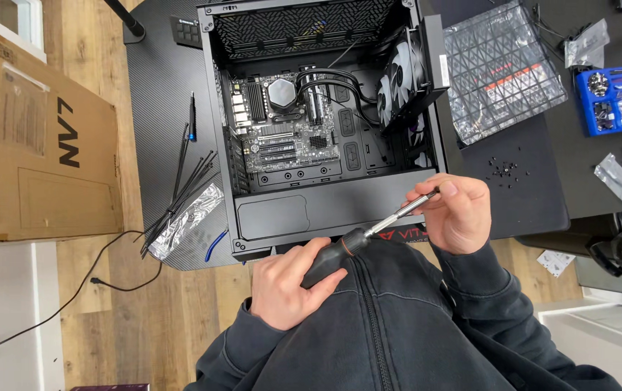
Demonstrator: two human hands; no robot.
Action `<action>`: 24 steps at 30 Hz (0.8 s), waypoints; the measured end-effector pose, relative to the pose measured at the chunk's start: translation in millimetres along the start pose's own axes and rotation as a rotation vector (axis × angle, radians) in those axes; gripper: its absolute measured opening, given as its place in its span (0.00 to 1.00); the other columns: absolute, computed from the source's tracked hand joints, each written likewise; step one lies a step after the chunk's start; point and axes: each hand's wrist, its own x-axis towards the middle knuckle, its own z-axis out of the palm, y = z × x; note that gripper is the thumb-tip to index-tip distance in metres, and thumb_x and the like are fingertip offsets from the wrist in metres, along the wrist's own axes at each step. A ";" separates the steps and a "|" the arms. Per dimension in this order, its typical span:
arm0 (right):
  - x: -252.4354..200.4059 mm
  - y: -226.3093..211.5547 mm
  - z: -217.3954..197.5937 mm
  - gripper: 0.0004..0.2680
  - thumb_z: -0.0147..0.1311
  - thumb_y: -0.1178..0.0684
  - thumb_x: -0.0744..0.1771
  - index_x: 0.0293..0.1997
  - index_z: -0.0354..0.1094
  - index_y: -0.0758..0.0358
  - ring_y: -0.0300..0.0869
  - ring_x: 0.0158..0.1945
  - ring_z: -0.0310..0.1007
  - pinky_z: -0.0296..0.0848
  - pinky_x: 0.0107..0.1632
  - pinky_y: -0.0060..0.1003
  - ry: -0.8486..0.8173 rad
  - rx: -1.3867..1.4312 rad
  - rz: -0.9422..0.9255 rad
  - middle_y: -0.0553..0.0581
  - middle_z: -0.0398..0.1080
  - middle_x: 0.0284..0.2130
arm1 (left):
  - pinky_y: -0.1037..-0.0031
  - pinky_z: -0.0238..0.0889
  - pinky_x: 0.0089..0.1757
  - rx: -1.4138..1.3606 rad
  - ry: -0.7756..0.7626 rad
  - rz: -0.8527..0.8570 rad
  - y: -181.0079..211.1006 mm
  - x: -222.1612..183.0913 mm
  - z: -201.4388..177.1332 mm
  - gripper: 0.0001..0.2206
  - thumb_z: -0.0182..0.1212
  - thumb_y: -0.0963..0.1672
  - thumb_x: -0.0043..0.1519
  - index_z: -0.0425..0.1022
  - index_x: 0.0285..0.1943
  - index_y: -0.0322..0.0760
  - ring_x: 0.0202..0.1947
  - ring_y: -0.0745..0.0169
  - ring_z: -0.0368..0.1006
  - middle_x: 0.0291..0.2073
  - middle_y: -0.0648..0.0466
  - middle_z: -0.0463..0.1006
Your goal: The person installs a motherboard with an attached liquid cooler into a PC case. They use a screwdriver to secure components and handle small screws and cables inside the chassis.
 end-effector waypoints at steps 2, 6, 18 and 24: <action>1.0 -0.5 -0.4 0.11 0.52 0.54 0.70 0.40 0.76 0.75 0.52 0.30 0.81 0.80 0.29 0.33 0.025 -0.105 0.004 0.68 0.77 0.29 | 0.74 0.58 0.21 0.097 0.023 0.053 0.9 1.2 -3.5 0.16 0.66 0.54 0.63 0.77 0.50 0.43 0.15 0.65 0.62 0.21 0.62 0.67; 4.2 0.9 8.9 0.12 0.56 0.51 0.68 0.38 0.76 0.75 0.51 0.26 0.78 0.76 0.27 0.29 0.059 -0.177 0.040 0.70 0.76 0.27 | 0.74 0.55 0.21 0.144 0.057 0.047 0.0 -1.2 -0.7 0.16 0.68 0.54 0.62 0.78 0.49 0.44 0.14 0.66 0.60 0.21 0.63 0.68; 10.8 -1.1 0.4 0.11 0.55 0.52 0.68 0.40 0.76 0.74 0.55 0.30 0.81 0.75 0.27 0.30 0.096 -0.025 0.165 0.70 0.77 0.28 | 0.75 0.58 0.21 0.053 0.041 -0.004 -4.3 0.0 2.8 0.17 0.70 0.53 0.61 0.77 0.51 0.43 0.16 0.66 0.63 0.23 0.63 0.72; 10.3 -2.8 -2.3 0.10 0.53 0.55 0.70 0.43 0.75 0.77 0.54 0.33 0.82 0.80 0.28 0.28 0.028 -0.009 0.118 0.73 0.77 0.32 | 0.74 0.58 0.22 0.132 0.035 0.031 -4.7 2.7 0.3 0.16 0.68 0.54 0.61 0.77 0.49 0.45 0.15 0.65 0.61 0.21 0.62 0.67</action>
